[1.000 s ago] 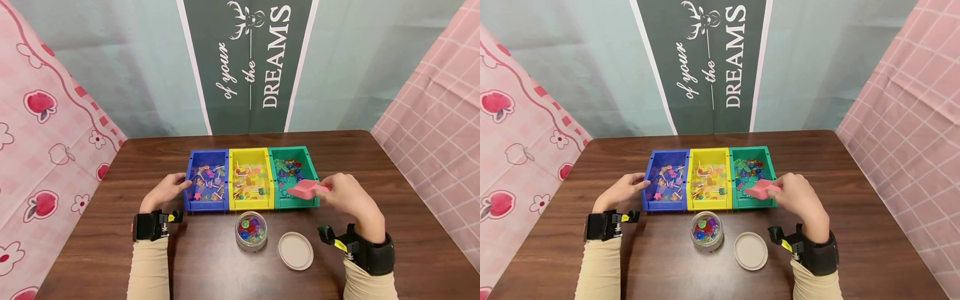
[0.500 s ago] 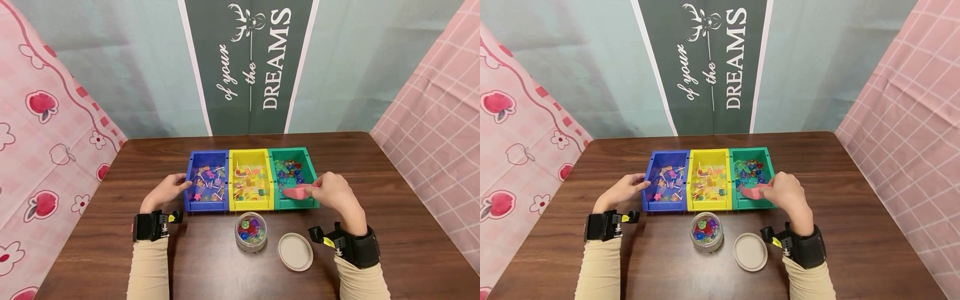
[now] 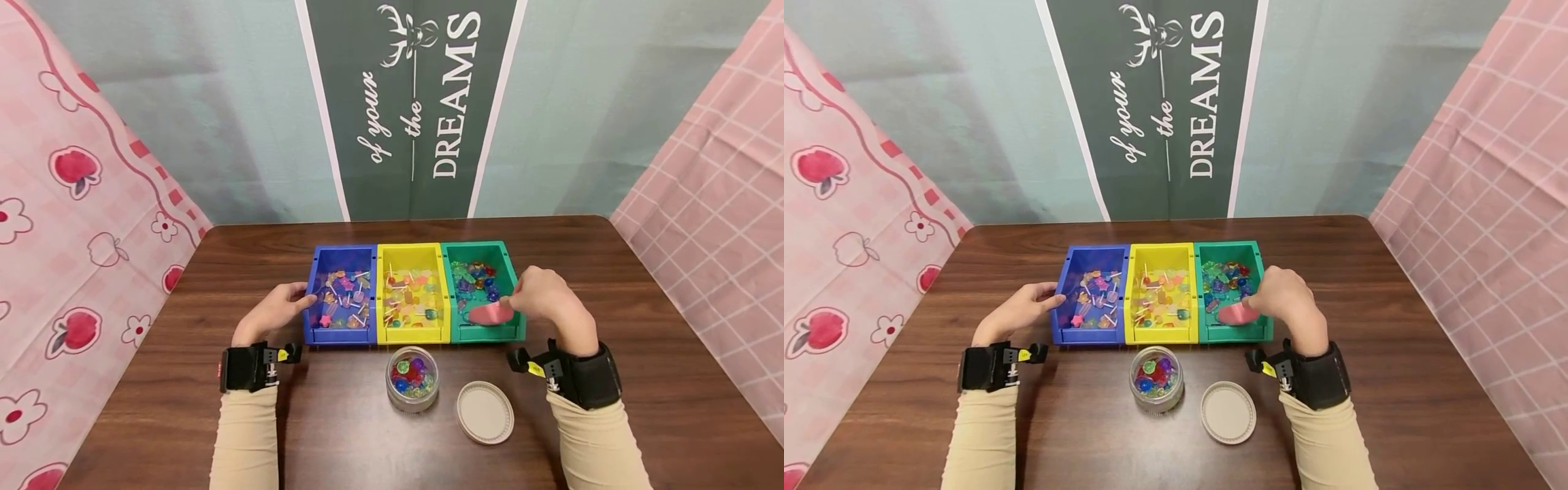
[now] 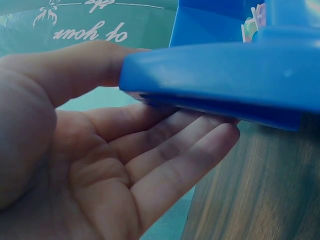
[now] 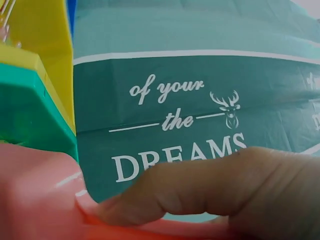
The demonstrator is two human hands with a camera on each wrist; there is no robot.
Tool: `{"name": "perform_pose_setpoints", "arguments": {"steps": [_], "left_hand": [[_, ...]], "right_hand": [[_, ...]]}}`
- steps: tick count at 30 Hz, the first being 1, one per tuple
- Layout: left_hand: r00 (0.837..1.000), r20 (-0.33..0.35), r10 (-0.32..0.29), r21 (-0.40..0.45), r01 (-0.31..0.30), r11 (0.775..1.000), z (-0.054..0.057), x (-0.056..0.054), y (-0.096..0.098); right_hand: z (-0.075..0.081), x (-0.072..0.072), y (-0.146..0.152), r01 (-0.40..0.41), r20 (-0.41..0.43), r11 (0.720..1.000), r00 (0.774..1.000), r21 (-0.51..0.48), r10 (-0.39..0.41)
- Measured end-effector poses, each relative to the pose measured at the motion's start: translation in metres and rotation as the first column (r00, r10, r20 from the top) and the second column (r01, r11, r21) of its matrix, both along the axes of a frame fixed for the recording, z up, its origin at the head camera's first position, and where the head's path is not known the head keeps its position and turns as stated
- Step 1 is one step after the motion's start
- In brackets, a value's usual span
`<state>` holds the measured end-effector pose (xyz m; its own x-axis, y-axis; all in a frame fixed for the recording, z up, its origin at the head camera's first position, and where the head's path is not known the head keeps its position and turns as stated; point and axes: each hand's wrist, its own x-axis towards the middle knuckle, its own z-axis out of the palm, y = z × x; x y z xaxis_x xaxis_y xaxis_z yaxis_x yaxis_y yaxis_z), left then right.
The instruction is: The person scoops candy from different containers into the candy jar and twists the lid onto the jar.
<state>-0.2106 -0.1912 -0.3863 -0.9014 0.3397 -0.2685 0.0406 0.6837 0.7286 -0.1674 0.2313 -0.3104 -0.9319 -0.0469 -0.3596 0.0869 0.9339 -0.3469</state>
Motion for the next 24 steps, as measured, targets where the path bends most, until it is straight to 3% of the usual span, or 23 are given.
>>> {"name": "perform_pose_setpoints", "arguments": {"steps": [11, 24], "left_hand": [[1.000, 0.003, -0.002, 0.008, 0.002, 1.000, 0.000, 0.000, -0.001], [1.000, -0.016, -0.012, 0.006, 0.012, 1.000, -0.001, 0.000, 0.000]], "right_hand": [[0.003, -0.021, -0.011, -0.061, 0.087, 0.996, 0.995, 0.071, 0.055], [-0.002, -0.006, -0.025, 0.025, 0.019, 0.994, 0.999, 0.109, -0.028]]}}
